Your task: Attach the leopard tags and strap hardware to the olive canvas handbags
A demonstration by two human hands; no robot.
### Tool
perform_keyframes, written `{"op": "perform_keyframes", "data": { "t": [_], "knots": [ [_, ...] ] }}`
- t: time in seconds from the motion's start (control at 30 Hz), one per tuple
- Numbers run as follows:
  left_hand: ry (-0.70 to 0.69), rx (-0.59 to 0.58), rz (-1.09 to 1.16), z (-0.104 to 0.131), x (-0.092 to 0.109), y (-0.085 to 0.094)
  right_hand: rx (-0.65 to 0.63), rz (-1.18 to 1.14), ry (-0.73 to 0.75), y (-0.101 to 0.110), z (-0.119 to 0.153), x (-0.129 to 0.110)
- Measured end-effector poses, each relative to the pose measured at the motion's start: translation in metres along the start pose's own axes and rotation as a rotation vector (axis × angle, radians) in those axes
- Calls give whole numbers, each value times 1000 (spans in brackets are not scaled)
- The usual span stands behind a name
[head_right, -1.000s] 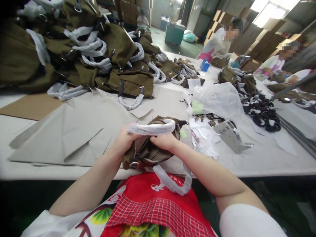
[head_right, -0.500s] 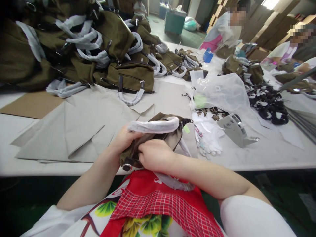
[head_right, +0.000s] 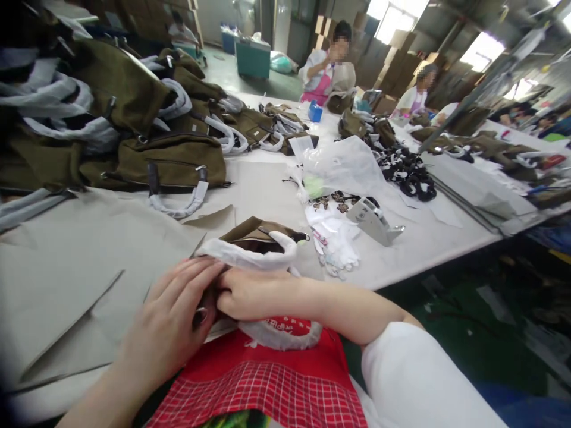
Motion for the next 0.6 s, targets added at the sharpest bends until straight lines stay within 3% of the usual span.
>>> {"op": "perform_keyframes", "data": {
  "t": [0.1,0.2,0.4,0.5,0.6],
  "knots": [
    [-27,-82,-4,-1,-17,-11,44,-53,-27,10,6,9],
    [-60,-94,89,0,-16,-6,73,-192,-62,15,8,15],
    [31,58,63,0,-18,9,191,-166,7,27,3,4],
    [-21,100,31,-2,-19,8,257,-59,93,35,12,-11],
    [-37,146,54,0,-26,11,306,88,304,41,39,-37]
  ]
}}
Point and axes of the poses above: each hand's wrist, its own z-axis away from the middle knuckle, its own y-axis out of the back of the hand, x = y × z, the point moved 9 cm from there along -z, towards the middle knuckle, and after that the axes turned 5 degrees about -y, right-handed, at the moved point
